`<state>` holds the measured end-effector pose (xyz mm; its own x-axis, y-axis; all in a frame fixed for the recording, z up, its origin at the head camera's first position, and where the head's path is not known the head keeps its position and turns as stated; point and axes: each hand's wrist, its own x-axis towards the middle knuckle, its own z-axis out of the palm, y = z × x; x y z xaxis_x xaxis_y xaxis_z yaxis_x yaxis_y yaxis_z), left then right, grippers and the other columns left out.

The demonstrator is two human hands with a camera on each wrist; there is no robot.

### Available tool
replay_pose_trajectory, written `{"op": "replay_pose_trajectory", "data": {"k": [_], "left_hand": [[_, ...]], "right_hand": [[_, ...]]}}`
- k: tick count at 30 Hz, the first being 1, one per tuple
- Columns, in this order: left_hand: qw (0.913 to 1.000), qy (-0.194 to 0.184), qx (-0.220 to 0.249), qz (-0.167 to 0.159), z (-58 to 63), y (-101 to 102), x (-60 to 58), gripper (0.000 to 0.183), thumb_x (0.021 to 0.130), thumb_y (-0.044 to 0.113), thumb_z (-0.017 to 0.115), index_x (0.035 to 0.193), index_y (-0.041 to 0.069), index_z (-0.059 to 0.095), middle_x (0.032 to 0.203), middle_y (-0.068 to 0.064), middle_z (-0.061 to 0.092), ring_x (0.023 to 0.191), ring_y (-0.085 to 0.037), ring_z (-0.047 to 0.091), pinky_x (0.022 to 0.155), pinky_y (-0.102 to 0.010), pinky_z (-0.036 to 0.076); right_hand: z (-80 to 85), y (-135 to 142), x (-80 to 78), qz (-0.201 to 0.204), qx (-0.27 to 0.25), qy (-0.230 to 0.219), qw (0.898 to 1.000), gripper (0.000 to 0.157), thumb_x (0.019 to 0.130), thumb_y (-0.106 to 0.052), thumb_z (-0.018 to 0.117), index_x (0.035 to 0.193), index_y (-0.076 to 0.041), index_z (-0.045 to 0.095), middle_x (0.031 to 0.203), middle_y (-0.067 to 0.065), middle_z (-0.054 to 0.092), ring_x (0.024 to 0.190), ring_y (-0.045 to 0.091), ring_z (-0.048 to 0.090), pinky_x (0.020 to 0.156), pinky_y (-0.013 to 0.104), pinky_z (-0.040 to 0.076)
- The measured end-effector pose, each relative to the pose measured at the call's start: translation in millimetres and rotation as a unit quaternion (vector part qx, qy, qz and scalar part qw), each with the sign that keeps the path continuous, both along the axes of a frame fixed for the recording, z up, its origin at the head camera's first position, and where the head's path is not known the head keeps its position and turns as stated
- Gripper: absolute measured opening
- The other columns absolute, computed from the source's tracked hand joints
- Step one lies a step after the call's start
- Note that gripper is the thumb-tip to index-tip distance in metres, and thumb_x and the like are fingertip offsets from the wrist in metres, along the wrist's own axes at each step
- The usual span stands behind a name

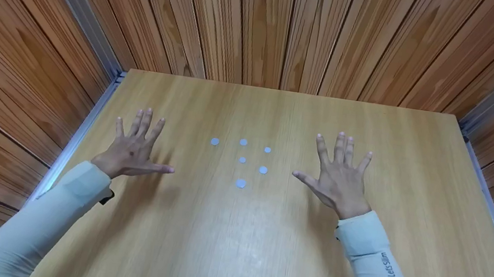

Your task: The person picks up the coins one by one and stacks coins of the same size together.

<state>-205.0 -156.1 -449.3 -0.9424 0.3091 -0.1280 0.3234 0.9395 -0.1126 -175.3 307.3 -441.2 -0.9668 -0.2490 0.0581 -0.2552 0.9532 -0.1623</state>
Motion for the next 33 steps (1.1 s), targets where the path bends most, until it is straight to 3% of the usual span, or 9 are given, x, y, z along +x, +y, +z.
{"op": "replay_pose_trajectory", "data": {"k": [8,16,33], "left_hand": [[0.9996,-0.007,0.027,0.0,-9.6,3.6,-0.8,0.126,0.073,0.093,0.044,0.161,0.013,0.003,0.163,-0.025,-0.006,0.15,-0.043,-0.004,0.108,-0.074,0.003],[0.9997,0.009,0.018,-0.011,-18.3,9.1,0.1,0.124,0.073,0.093,0.042,0.161,0.014,0.007,0.164,-0.024,-0.002,0.149,-0.044,-0.001,0.106,-0.076,0.004],[0.9998,-0.003,0.006,-0.017,-35.6,24.8,-3.9,0.125,0.07,0.096,0.039,0.162,0.018,0.007,0.164,-0.022,-0.004,0.149,-0.046,-0.001,0.103,-0.079,0.007]], "right_hand": [[-11.1,-5.6,-1.5,0.01,-0.002,0.002,1.0,0.098,0.092,-0.068,0.05,0.159,-0.006,0.016,0.159,0.036,0.005,0.145,0.054,0.007,0.101,0.079,-0.004],[-23.6,-10.8,-2.6,0.008,0.005,0.013,1.0,0.095,0.091,-0.069,0.051,0.158,-0.008,0.023,0.159,0.035,0.01,0.145,0.054,0.009,0.101,0.08,-0.001],[-37.6,-29.1,-7.6,0.009,0.016,0.008,1.0,0.092,0.09,-0.071,0.05,0.158,-0.012,0.028,0.16,0.032,0.01,0.144,0.056,0.004,0.101,0.08,-0.004]]}}
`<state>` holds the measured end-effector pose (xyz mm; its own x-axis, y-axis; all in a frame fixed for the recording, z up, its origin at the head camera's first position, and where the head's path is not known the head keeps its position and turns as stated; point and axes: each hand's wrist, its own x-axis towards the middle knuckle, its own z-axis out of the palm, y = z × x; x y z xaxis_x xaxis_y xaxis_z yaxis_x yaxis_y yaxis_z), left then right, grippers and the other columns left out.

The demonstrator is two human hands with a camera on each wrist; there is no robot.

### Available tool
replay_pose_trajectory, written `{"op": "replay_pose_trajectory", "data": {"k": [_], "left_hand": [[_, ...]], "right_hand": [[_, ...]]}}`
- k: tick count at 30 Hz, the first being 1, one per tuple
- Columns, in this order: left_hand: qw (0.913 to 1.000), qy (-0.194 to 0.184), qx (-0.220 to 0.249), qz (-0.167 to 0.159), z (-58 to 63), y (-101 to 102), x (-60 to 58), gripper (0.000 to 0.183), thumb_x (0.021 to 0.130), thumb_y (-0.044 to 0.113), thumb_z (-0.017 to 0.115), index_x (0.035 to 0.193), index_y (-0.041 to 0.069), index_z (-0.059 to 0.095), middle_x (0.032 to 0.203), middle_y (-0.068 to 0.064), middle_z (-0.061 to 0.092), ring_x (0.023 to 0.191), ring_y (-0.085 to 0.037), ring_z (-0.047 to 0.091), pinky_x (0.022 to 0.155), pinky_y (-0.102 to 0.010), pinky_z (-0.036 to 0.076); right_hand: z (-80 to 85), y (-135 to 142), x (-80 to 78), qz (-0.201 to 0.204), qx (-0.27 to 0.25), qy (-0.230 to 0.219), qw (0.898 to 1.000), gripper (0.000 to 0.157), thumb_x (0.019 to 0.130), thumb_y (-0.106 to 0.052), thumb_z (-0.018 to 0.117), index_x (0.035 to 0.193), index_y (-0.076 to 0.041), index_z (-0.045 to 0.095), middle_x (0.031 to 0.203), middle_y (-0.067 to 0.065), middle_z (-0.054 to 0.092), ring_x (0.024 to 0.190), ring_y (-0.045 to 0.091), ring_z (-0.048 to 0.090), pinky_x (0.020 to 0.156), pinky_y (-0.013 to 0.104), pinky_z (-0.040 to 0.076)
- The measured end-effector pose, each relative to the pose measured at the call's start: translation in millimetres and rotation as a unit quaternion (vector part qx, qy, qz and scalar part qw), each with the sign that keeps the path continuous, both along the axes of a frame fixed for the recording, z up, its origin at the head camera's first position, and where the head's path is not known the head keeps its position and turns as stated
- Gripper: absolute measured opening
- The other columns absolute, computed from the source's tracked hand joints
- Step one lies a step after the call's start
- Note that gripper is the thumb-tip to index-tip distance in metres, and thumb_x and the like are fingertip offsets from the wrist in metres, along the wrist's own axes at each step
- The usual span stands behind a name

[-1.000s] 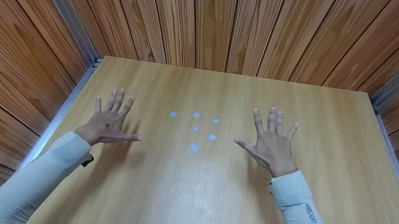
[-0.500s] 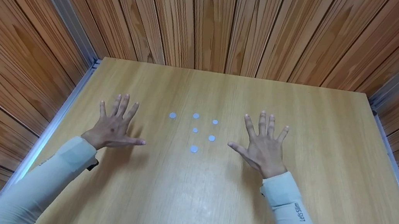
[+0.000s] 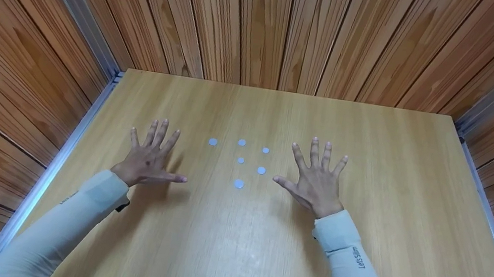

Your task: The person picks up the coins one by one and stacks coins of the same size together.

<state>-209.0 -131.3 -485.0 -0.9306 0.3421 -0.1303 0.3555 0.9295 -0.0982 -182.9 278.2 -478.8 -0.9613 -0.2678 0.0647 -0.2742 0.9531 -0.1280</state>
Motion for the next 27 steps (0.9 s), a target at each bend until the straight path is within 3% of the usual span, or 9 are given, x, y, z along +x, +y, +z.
{"op": "replay_pose_trajectory", "data": {"k": [5,14,21,27], "left_hand": [[0.9999,0.002,0.012,-0.004,-5.2,4.0,-0.3,0.126,0.069,0.095,0.043,0.162,0.017,0.007,0.164,-0.022,-0.002,0.149,-0.045,0.001,0.105,-0.077,0.009],[0.9934,-0.014,0.111,-0.025,-21.1,8.8,-0.2,0.131,0.07,0.088,0.058,0.16,0.005,0.009,0.162,-0.029,0.003,0.149,-0.044,0.006,0.113,-0.064,0.016],[0.9693,-0.04,0.242,-0.004,-34.0,12.5,1.3,0.134,0.068,0.075,0.075,0.159,0.003,0.008,0.162,-0.03,0.004,0.148,-0.045,0.01,0.115,-0.056,0.021],[0.9445,-0.074,0.319,0.024,-39.5,19.3,1.8,0.138,0.065,0.061,0.087,0.16,0.006,0.002,0.163,-0.026,0.001,0.149,-0.042,0.01,0.112,-0.053,0.03]], "right_hand": [[-6.2,-2.1,-2.2,0.01,-0.01,-0.009,1.0,0.094,0.09,-0.07,0.051,0.158,-0.011,0.026,0.161,0.03,0.007,0.146,0.053,0.006,0.102,0.079,-0.002],[-21.9,-6.7,-5.2,0.042,-0.072,-0.014,0.996,0.096,0.091,-0.061,0.061,0.156,0.0,0.024,0.16,0.031,0.014,0.146,0.049,0.015,0.11,0.069,0.014],[-29.7,-10.1,-2.3,0.042,-0.153,-0.04,0.986,0.097,0.092,-0.054,0.066,0.156,0.001,0.021,0.16,0.03,0.016,0.144,0.05,0.02,0.11,0.064,0.022],[-32.9,-13.3,-4.2,0.04,-0.264,-0.065,0.961,0.095,0.09,-0.038,0.075,0.157,0.0,0.02,0.161,0.027,0.018,0.146,0.047,0.019,0.111,0.062,0.022]]}}
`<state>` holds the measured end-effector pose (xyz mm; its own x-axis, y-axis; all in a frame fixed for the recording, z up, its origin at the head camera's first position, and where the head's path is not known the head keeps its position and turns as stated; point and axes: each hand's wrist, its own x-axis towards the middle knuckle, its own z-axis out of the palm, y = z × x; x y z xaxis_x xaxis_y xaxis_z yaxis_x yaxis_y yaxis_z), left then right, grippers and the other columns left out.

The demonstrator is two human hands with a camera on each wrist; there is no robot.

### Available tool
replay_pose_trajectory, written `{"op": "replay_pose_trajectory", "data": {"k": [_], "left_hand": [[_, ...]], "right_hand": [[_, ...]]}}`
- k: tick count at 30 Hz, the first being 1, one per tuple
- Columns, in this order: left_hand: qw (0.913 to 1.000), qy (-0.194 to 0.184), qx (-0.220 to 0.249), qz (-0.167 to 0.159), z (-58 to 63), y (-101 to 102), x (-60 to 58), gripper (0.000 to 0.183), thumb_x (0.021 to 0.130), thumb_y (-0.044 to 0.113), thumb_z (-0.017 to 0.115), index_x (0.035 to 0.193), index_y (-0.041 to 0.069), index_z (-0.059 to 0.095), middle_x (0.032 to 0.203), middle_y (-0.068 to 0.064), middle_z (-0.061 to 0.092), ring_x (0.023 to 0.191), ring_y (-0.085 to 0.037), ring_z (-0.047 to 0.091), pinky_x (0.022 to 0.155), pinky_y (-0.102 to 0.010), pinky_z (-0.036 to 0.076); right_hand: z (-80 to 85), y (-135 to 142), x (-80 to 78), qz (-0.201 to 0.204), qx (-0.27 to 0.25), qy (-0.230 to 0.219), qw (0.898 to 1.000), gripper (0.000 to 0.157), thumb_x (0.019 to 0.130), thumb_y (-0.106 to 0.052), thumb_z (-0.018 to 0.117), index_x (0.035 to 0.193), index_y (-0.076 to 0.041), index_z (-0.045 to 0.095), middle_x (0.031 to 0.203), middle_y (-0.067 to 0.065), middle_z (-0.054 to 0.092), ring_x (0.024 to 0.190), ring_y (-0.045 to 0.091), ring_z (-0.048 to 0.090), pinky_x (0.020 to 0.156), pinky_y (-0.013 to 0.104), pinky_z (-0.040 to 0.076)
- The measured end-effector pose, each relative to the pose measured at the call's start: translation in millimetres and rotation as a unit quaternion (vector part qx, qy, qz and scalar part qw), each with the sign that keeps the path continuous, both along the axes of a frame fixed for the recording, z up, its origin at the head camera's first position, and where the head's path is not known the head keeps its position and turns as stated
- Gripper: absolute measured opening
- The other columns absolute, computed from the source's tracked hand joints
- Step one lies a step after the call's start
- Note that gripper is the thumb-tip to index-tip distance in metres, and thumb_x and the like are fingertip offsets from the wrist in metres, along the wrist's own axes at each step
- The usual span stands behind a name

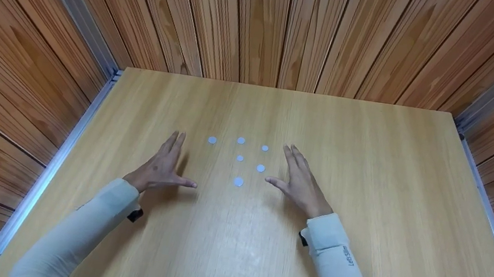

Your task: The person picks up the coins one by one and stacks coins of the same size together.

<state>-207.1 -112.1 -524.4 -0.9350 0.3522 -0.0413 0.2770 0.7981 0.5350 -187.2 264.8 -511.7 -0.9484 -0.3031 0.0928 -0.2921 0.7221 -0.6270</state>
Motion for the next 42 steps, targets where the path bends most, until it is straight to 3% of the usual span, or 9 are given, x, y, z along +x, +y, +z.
{"op": "replay_pose_trajectory", "data": {"k": [7,12,16,21,30,32,36,42], "left_hand": [[0.9969,-0.034,0.07,0.004,-4.3,6.1,-0.4,0.134,0.068,0.047,0.091,0.16,0.006,0.002,0.164,-0.022,0.002,0.15,-0.039,0.009,0.114,-0.05,0.026],[0.9898,-0.041,0.136,0.004,-9.8,11.7,-0.4,0.127,0.07,0.035,0.092,0.159,0.005,0.008,0.164,-0.019,0.01,0.15,-0.036,0.013,0.116,-0.048,0.023],[0.9877,-0.046,0.15,-0.005,-14.7,17.8,0.2,0.122,0.07,0.032,0.092,0.158,0.004,0.014,0.162,-0.018,0.02,0.148,-0.035,0.022,0.115,-0.046,0.026],[0.9836,-0.079,0.16,-0.023,-21.0,24.6,1.2,0.117,0.071,0.029,0.092,0.158,0.005,0.018,0.158,-0.016,0.029,0.144,-0.032,0.033,0.113,-0.042,0.031],[0.9504,-0.126,0.28,-0.052,-31.0,35.2,-0.2,0.102,0.073,0.015,0.089,0.152,-0.003,0.029,0.15,-0.022,0.041,0.134,-0.034,0.047,0.103,-0.034,0.043],[0.9464,-0.129,0.292,-0.05,-32.5,38.3,-1.0,0.098,0.073,0.013,0.089,0.151,-0.004,0.032,0.149,-0.022,0.043,0.133,-0.034,0.049,0.102,-0.034,0.045],[0.9396,-0.145,0.308,-0.04,-34.7,44.3,-2.2,0.089,0.075,0.009,0.087,0.148,-0.002,0.038,0.146,-0.019,0.049,0.128,-0.03,0.053,0.1,-0.032,0.046],[0.9148,-0.188,0.356,-0.029,-37.9,50.9,-4.1,0.073,0.08,0.003,0.083,0.143,-0.003,0.047,0.138,-0.018,0.057,0.121,-0.027,0.059,0.097,-0.032,0.048]], "right_hand": [[-10.4,-2.1,-3.4,-0.008,-0.1,-0.02,0.995,0.089,0.087,-0.016,0.079,0.156,-0.001,0.024,0.152,0.029,0.032,0.128,0.054,0.044,0.097,0.061,0.042],[-17.3,-6.9,-5.6,-0.008,-0.148,-0.022,0.989,0.082,0.086,-0.008,0.078,0.152,0.004,0.031,0.149,0.029,0.038,0.129,0.046,0.047,0.101,0.054,0.042],[-21.5,-9.6,-6.4,-0.001,-0.184,-0.033,0.982,0.073,0.085,-0.004,0.078,0.146,0.008,0.038,0.146,0.029,0.044,0.128,0.042,0.05,0.102,0.049,0.042],[-28.3,-12.1,-5.9,0.006,-0.211,-0.049,0.976,0.063,0.086,0.0,0.076,0.14,0.011,0.046,0.136,0.031,0.053,0.122,0.043,0.055,0.099,0.048,0.045],[-36.0,-23.2,-7.7,0.005,-0.219,-0.07,0.973,0.048,0.086,-0.002,0.076,0.129,0.009,0.056,0.118,0.026,0.065,0.107,0.04,0.065,0.088,0.028,0.052],[-37.6,-26.6,-8.3,0.004,-0.221,-0.073,0.973,0.046,0.087,-0.003,0.076,0.128,0.008,0.057,0.117,0.025,0.066,0.106,0.039,0.065,0.086,0.024,0.052],[-41.5,-33.4,-9.3,0.007,-0.228,-0.081,0.97,0.042,0.088,-0.003,0.075,0.125,0.007,0.06,0.118,0.024,0.066,0.104,0.037,0.066,0.083,0.022,0.052],[-44.1,-45.2,-9.3,0.017,-0.238,-0.116,0.964,0.037,0.086,0.003,0.074,0.12,0.01,0.062,0.116,0.029,0.064,0.091,0.026,0.067,0.07,0.022,0.053]]}}
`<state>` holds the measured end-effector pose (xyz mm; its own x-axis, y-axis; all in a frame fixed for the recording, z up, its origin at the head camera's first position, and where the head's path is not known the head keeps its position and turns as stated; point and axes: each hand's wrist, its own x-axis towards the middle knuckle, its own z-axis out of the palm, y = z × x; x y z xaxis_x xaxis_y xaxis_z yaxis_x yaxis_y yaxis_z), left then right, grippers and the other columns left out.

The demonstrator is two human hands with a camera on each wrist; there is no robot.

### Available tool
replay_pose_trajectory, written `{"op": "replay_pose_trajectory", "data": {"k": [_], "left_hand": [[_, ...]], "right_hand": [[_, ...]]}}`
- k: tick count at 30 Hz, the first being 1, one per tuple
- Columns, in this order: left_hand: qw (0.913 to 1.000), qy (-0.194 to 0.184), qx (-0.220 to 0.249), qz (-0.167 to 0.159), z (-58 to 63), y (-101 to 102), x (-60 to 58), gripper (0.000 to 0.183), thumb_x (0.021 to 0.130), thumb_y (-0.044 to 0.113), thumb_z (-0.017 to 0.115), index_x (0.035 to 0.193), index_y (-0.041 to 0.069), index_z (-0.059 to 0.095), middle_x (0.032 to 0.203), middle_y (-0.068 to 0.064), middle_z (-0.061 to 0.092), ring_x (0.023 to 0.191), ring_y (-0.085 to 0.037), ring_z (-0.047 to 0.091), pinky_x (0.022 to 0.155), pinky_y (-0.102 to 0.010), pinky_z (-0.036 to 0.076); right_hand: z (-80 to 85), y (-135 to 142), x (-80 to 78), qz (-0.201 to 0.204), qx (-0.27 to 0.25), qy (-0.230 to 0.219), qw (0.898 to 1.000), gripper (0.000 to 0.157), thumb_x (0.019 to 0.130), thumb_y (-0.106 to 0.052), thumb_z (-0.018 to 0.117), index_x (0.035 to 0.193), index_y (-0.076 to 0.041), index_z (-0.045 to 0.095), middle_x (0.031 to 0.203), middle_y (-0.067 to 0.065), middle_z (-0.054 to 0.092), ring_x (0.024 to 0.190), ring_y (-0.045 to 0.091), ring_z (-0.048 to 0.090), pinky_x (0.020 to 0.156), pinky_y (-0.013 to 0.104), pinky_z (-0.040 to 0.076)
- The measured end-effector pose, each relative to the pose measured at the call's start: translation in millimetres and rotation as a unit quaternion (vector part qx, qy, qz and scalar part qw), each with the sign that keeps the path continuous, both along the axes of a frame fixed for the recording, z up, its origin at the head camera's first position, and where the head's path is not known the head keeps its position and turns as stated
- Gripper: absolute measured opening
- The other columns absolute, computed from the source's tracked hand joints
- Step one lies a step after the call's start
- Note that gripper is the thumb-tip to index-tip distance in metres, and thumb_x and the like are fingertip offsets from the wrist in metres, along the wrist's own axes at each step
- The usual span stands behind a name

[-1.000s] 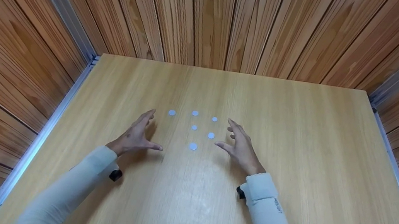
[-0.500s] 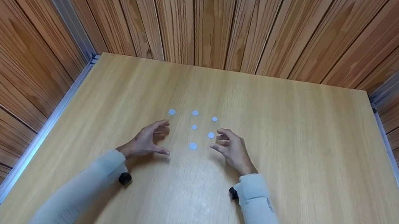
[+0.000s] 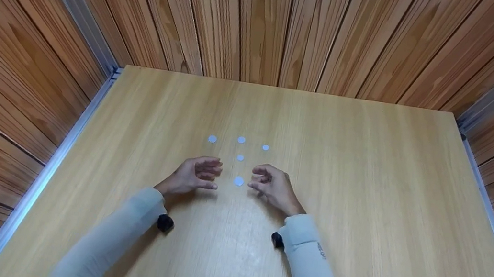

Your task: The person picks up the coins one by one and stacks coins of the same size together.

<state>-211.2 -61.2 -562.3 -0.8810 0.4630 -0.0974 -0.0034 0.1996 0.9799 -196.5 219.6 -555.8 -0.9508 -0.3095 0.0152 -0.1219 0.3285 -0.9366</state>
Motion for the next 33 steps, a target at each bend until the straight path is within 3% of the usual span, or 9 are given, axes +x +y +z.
{"op": "replay_pose_trajectory", "data": {"k": [7,17,27,33], "left_hand": [[0.9998,-0.007,0.016,0.005,-5.9,9.2,-1.0,0.056,0.082,-0.002,0.079,0.134,-0.005,0.057,0.128,-0.017,0.065,0.114,-0.027,0.064,0.094,-0.032,0.05],[0.9999,0.001,-0.011,-0.005,-11.0,24.6,-1.9,0.046,0.085,0.0,0.077,0.129,-0.001,0.064,0.121,-0.01,0.07,0.109,-0.019,0.067,0.088,-0.026,0.052],[0.9991,0.028,-0.018,0.027,-15.0,37.2,-6.3,0.032,0.084,0.0,0.078,0.115,0.001,0.071,0.108,-0.007,0.074,0.102,-0.017,0.07,0.089,-0.026,0.052],[0.9974,0.044,-0.027,0.051,-17.6,45.8,-5.7,0.027,0.082,-0.001,0.08,0.107,0.003,0.073,0.102,-0.005,0.075,0.098,-0.014,0.07,0.087,-0.025,0.052]], "right_hand": [[10.2,-13.2,4.1,0.01,0.003,-0.032,0.999,0.034,0.087,0.007,0.072,0.118,0.014,0.061,0.118,0.032,0.064,0.083,0.021,0.064,0.063,0.019,0.05],[-12.3,-19.9,-1.1,-0.027,0.022,-0.026,0.999,0.027,0.086,-0.007,0.078,0.11,0.002,0.07,0.111,0.017,0.071,0.069,0.011,0.057,0.06,0.02,0.045],[-21.4,-27.8,0.1,-0.054,0.014,-0.019,0.998,0.025,0.085,-0.008,0.08,0.108,-0.003,0.072,0.106,0.011,0.073,0.095,0.02,0.067,0.072,0.022,0.049],[-27.3,-31.3,1.7,-0.06,-0.001,-0.024,0.998,0.026,0.085,-0.005,0.079,0.108,0.003,0.071,0.106,0.018,0.072,0.072,0.011,0.062,0.057,0.019,0.047]]}}
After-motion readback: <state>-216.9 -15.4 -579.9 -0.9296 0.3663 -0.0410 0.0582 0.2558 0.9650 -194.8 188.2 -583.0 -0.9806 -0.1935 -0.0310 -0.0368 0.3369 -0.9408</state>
